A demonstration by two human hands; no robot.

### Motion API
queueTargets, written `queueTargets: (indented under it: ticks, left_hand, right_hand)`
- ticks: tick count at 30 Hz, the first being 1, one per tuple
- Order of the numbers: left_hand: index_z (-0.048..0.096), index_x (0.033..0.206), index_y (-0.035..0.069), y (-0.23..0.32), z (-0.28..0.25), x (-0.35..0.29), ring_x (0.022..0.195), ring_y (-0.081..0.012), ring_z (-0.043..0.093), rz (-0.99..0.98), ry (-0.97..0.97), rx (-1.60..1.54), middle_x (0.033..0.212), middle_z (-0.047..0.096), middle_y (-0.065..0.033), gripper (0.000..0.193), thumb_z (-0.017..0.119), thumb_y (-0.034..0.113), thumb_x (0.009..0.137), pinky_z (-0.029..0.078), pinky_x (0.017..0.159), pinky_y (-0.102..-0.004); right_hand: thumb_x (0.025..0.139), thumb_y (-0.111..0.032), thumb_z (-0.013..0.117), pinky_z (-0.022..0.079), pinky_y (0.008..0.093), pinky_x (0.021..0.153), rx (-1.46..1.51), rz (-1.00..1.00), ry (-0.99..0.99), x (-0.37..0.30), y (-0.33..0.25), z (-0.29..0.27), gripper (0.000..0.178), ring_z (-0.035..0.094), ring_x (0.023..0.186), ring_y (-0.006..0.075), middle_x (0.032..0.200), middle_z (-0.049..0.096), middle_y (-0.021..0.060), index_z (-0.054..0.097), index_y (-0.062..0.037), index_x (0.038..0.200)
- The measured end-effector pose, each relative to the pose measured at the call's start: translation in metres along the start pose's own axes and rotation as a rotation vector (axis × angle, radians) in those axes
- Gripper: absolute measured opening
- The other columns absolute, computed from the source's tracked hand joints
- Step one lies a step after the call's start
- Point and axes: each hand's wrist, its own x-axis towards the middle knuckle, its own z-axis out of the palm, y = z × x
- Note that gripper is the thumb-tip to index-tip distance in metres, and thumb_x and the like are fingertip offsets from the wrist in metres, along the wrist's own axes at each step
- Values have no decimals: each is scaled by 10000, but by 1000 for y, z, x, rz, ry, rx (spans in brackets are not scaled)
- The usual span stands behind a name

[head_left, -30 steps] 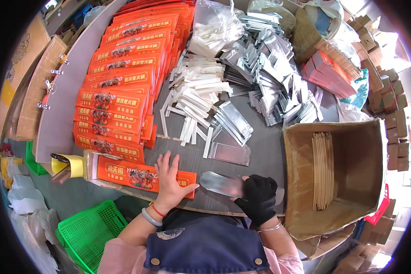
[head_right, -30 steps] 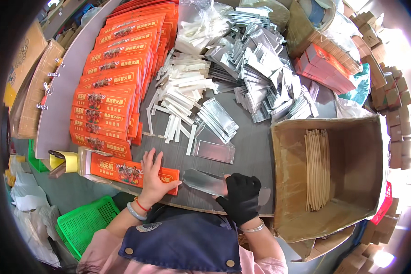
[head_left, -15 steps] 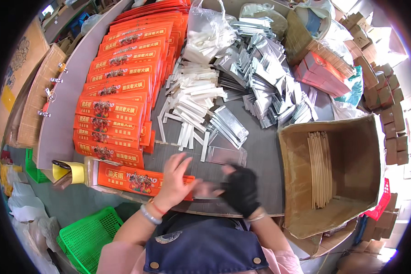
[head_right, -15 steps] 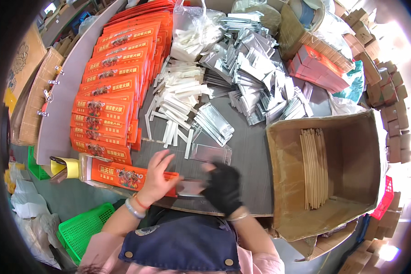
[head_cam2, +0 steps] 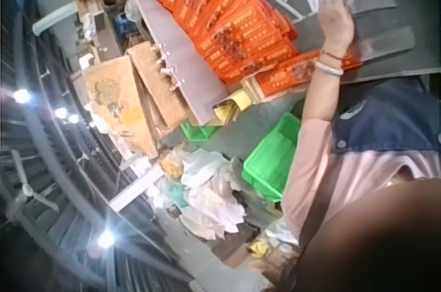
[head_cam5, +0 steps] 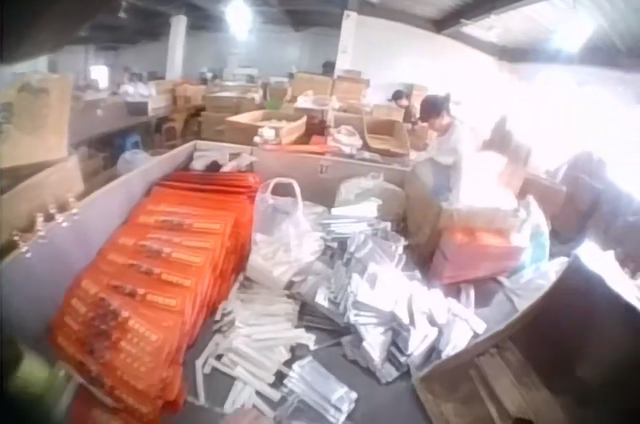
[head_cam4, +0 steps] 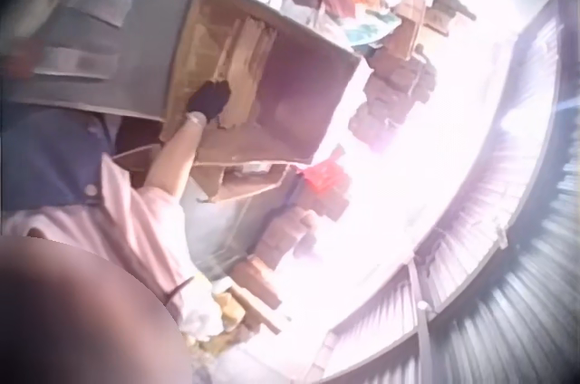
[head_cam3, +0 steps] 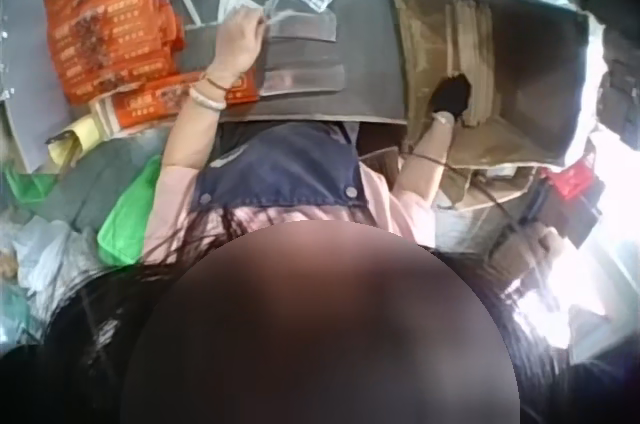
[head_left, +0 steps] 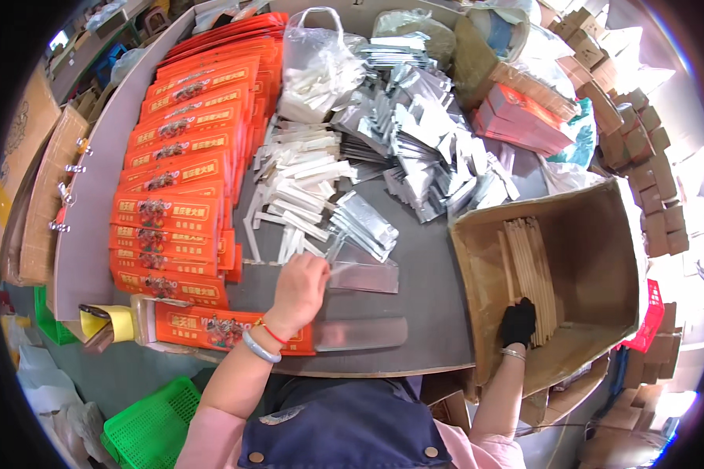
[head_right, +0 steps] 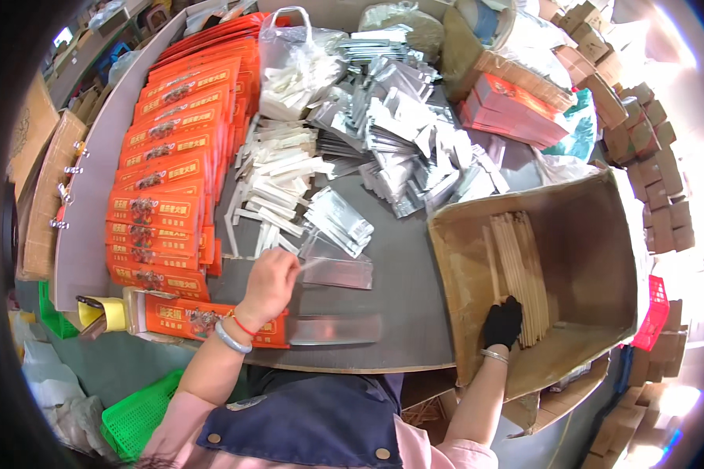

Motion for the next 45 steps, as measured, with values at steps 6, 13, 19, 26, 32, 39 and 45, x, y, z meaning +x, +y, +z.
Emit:
queueTargets:
  ticks: [6,13,19,26,32,39,45]
  left_hand:
    - [617,1028,103,13,19,9,1023,-292,523,139,-146,117,1053,563,-71,368,781,102,698,437,870,-425]
    - [609,818,35,21,10,11,627,-284,613,74,-162,-255,675,619,-99,210,781,96,715,493,608,-400]
    - [673,862,83,39,-22,-50,915,-260,591,16,-437,-87,869,627,-53,270,831,174,663,464,869,-411]
    - [656,1139,70,16,-46,-92,1062,-305,521,47,-245,80,1116,587,-88,648,879,252,559,423,945,-420]
    - [613,1187,36,38,-30,-81,1095,-307,505,75,-232,48,1161,573,-97,704,868,223,558,408,968,-435]
    - [576,1237,23,28,-6,-80,1112,-310,505,119,-253,34,1199,557,-108,705,829,130,589,428,957,-424]
    - [624,1171,125,31,-23,-65,1019,-306,521,216,-351,58,1116,559,-99,573,779,110,620,449,896,-414]
  right_hand:
    - [865,-207,605,480,457,802,99,23,-303,-13,-23,-19,200,613,935,389,948,622,208,601,-20,935]
    - [951,-223,524,478,486,821,132,-26,-19,-40,-49,-27,234,614,951,397,1002,659,213,636,-43,1050]
    - [872,-168,632,491,430,736,351,-557,-318,-66,-121,-63,239,620,824,348,856,650,151,684,-75,1086]
    - [807,-190,715,489,422,661,137,-907,-631,-92,-157,-46,300,619,769,324,808,618,121,696,-187,1107]
    - [746,-150,757,509,414,732,543,-993,-426,-114,-189,-2,266,639,822,318,801,658,137,713,-95,1002]
    - [771,-108,770,512,333,808,921,-569,-723,-160,-235,-4,323,638,868,267,945,602,107,597,-31,1033]
    - [681,-241,847,463,410,838,755,-511,-642,-137,-207,-5,615,552,1002,277,1053,541,93,531,-82,1183]
